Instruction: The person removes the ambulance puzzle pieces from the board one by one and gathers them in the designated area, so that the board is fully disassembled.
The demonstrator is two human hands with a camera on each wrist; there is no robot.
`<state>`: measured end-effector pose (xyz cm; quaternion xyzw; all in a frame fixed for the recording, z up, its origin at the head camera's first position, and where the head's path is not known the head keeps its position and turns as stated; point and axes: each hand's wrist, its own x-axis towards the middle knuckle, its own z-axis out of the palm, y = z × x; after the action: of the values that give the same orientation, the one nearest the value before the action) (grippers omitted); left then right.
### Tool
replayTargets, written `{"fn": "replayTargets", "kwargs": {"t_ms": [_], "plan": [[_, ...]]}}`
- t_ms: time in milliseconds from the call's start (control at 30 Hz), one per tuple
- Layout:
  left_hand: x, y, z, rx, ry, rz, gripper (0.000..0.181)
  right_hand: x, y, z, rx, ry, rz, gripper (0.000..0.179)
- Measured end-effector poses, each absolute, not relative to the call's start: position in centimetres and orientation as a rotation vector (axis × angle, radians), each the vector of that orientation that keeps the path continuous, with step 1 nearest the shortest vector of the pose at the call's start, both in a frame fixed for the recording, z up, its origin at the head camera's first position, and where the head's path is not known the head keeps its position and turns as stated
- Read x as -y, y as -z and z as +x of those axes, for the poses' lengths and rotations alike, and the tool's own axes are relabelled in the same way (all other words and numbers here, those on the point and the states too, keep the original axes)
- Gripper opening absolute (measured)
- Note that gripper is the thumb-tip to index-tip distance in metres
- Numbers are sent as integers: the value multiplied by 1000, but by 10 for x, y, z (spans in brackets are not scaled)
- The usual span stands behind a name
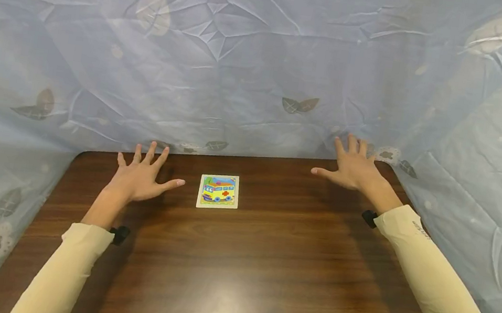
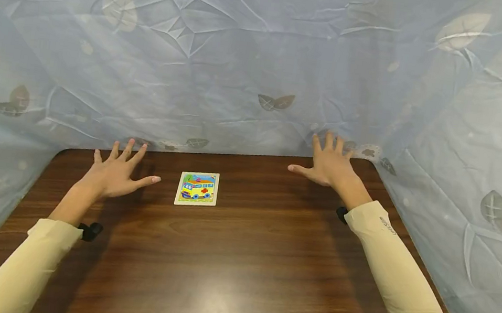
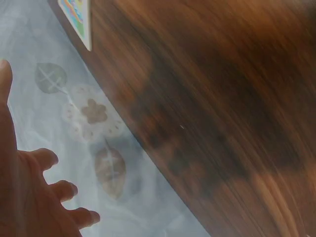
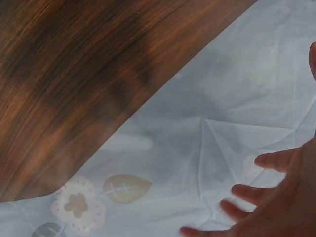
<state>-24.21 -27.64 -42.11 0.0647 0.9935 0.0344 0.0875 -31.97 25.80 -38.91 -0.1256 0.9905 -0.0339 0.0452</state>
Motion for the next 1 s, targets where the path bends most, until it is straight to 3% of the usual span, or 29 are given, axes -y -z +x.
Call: {"fn": "replayTargets", "kwargs": {"t_ms": [133, 333, 567, 667, 1000], "plan": [[267, 421, -240, -2964, -200, 216, 114, -251, 387, -320, -3095, 145, -517, 111], [253, 425, -244, -3016, -332, 234, 113, -226, 381, -320, -3084, 325, -711, 76], [227, 440, -236, -3079, -439, 355, 63, -193, 390, -319, -2972, 368, -956, 47], [214, 446, -233, -3093, -446, 414, 52, -178, 396, -320, -2922, 388, -1022, 42], [180, 461, -227, -2946, -405, 473, 70, -125, 421, -317, -2822, 391, -1083, 37]]}}
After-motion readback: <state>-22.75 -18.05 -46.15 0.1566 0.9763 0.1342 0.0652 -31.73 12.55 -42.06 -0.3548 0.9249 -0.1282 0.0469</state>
